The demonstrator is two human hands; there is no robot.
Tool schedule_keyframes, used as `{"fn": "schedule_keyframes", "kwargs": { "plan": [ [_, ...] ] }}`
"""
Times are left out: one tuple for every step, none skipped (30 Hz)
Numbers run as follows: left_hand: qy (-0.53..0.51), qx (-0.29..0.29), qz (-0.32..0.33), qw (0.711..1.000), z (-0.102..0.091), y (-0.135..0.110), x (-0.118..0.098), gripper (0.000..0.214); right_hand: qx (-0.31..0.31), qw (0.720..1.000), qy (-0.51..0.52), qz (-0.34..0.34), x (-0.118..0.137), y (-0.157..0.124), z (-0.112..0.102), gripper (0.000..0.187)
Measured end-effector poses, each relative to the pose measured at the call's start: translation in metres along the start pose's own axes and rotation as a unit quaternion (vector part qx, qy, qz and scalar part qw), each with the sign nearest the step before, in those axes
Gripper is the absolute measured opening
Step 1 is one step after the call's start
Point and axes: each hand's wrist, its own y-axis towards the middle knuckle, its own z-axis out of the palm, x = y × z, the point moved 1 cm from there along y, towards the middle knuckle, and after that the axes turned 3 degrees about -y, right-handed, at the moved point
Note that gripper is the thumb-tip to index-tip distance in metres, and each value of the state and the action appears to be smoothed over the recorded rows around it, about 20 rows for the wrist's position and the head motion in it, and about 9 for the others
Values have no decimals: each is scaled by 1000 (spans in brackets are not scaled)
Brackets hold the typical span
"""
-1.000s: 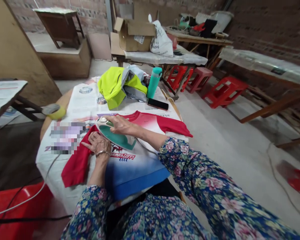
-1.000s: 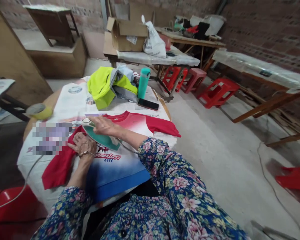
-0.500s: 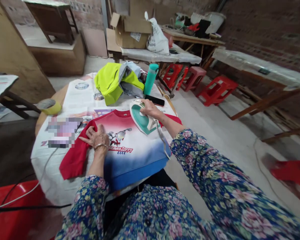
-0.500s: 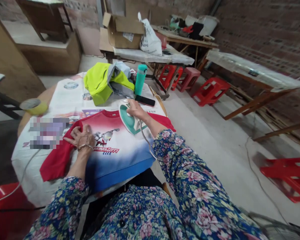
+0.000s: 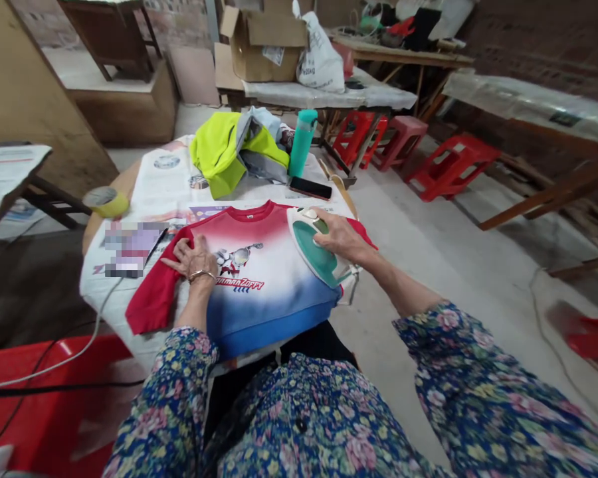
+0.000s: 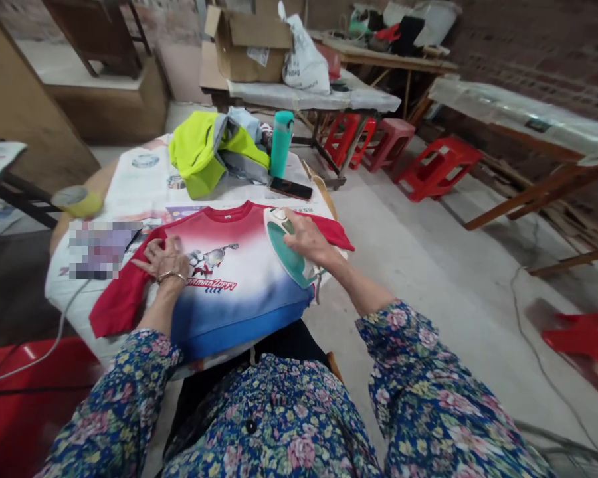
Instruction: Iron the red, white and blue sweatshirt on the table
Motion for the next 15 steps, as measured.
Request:
{"fn": "schedule_keyframes", "kwargs": {
  "plan": [
    [-1,1,2,1000,-1,-1,-1,47,18,1000,15,-3,11,-8,4,69],
    [-4,2,5,1000,-2,-1,-1,48,37,999,34,-9,21,-16,9,71],
    [-8,4,11,1000,-2,-1,0,49,56,997,53,-17,29,-24,15,72],
    [-11,6,16,1000,-2,-1,0,50,76,994,72,-25,37,-31,21,73],
    [-13,6,19,1000,-2,-1,1,51,95,991,86,-32,43,-38,27,75],
    [-12,6,18,1000,-2,0,2,50,113,988,97,-36,46,-44,33,76],
    [-10,4,15,1000,-1,1,3,48,128,986,102,-39,48,-49,37,77],
    [-8,2,14,1000,-1,1,4,47,137,984,106,-39,47,-52,40,78],
    [-7,1,14,1000,0,2,4,45,141,983,108,-38,45,-54,41,79],
    [-7,0,15,1000,0,2,4,44,138,984,109,-33,40,-55,39,79],
    [-9,0,17,1000,0,2,3,43,132,985,110,-25,34,-54,35,78],
    [-10,0,18,1000,0,2,2,42,122,987,107,-14,26,-51,29,77],
    [-10,-1,16,1000,-1,2,0,42,108,989,101,1,16,-48,22,75],
    [-8,-3,11,1000,-2,1,-1,43,95,991,90,19,6,-44,14,74],
    [-4,-4,6,1000,-3,0,-4,43,68,994,75,35,-4,-40,6,72]
  ]
}}
